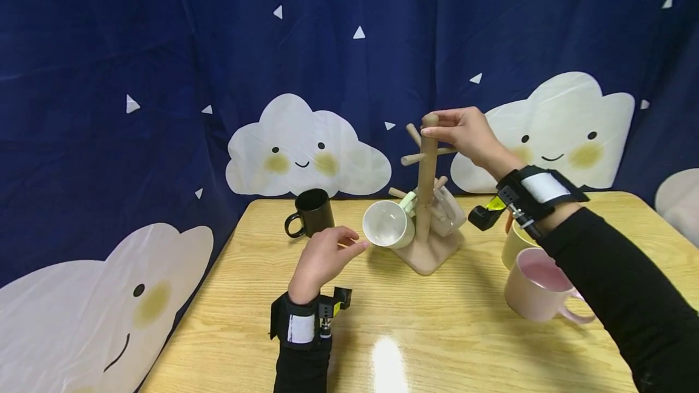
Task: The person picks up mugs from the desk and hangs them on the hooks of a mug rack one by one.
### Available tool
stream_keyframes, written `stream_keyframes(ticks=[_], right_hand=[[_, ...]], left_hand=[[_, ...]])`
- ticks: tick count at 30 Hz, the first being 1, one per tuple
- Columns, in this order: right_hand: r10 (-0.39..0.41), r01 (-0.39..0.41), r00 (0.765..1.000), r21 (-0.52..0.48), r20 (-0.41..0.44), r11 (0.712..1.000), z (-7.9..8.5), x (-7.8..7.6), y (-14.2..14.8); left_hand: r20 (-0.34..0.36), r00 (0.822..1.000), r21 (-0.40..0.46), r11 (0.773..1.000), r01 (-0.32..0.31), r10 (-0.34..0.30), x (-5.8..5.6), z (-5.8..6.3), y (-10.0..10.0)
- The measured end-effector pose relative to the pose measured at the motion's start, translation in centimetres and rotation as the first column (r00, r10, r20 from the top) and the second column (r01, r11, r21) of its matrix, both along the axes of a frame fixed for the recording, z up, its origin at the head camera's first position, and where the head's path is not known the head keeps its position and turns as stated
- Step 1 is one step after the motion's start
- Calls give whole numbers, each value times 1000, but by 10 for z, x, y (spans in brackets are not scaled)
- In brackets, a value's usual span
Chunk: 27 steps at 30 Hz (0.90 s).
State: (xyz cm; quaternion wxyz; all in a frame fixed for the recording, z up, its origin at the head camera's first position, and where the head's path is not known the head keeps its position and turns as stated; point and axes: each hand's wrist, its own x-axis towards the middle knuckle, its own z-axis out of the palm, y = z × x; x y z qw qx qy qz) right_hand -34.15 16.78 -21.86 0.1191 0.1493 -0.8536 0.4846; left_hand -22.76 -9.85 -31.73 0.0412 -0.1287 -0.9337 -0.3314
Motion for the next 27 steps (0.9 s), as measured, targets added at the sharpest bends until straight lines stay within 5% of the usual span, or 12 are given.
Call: stream_keyframes(ticks=[6,14,23,27], right_hand=[[-200,202,978,32,-57,979,0,10,-16],[-310,310,950,-3,-32,951,0,20,-29],[-244,252,966,108,-84,962,3,32,-18],[-247,242,966,-75,-76,967,3,65,0]], left_hand=[[-1,1000,-4,1000,5,-5,0,-1,0],[-10,1000,-12,1000,10,-10,-1,0,1],[0,1000,-16,1000,16,-16,0,-1,4],[0,1000,-16,1000,19,-19,0,-1,4]])
